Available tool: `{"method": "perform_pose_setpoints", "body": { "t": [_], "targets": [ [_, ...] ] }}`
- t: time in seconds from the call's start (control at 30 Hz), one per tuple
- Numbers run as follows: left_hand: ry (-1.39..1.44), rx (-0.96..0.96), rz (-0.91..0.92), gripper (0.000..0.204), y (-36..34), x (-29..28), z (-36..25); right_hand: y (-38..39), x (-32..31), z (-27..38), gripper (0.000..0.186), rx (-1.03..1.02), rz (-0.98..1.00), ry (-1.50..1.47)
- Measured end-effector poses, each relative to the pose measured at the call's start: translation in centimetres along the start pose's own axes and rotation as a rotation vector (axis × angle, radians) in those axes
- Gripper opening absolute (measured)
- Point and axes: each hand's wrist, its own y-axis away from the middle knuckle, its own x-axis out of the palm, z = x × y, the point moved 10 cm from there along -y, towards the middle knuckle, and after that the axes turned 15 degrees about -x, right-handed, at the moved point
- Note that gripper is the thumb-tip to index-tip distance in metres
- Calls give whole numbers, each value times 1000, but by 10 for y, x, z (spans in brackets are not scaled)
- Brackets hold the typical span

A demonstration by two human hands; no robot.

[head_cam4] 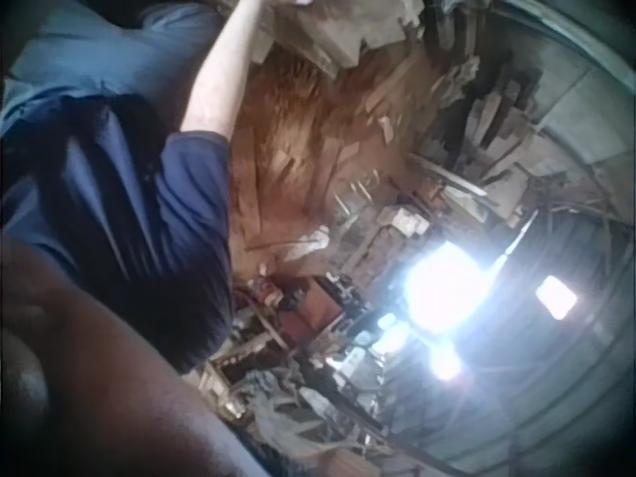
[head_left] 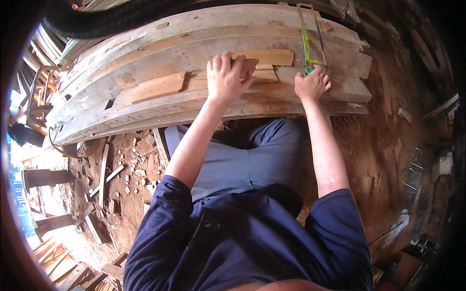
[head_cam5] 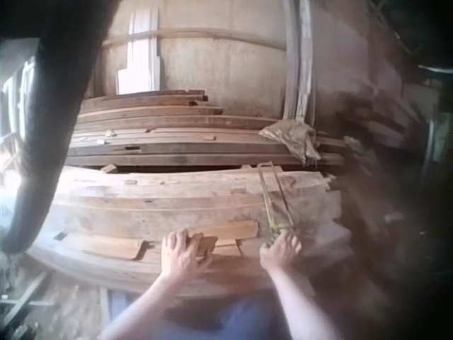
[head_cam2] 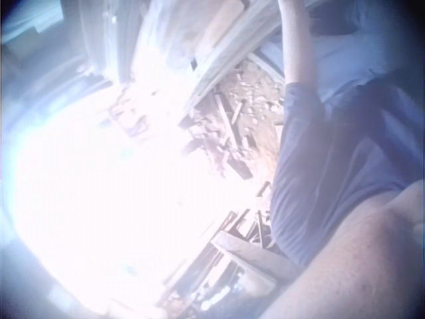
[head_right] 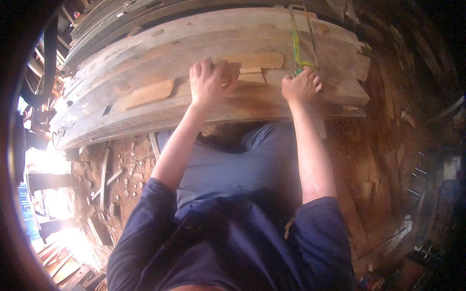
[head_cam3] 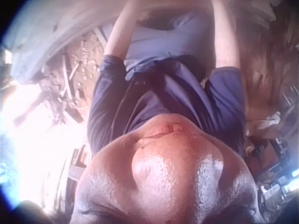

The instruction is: The person sits on the ground and uses a hand saw to cut small wooden blocks on a wooden workbench. They repeatedly position the blocks, saw through them, and place the cut pieces aside.

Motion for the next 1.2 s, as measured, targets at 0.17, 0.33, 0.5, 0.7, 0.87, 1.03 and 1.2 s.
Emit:
{"method": "perform_pose_setpoints", "body": {
  "t": [0.17, 0.33, 0.5, 0.7, 0.87, 1.03, 1.2],
  "targets": [
    [227, -93, 6, 44, -8, -12, 22, -1, 1, 2, 52, -29, 8, 87],
    [558, -198, 89, 61, -4, -8, 39, -1, 12, -3, 52, 2, 113, 96],
    [864, -602, 315, 69, 4, 26, 80, -2, 15, -5, 54, 14, 124, 112],
    [979, -707, 676, 46, 12, 62, 81, -2, 21, -10, 54, 17, 150, 98],
    [997, -716, 761, 43, 13, 67, 77, -3, 28, -18, 51, 31, 195, 61],
    [1038, -739, 776, 45, 15, 68, 77, -21, 28, -34, 49, -18, 443, 22],
    [1126, -717, 769, 44, 13, 73, 77, -39, -1, -33, 50, -175, 648, 23]
  ]
}}
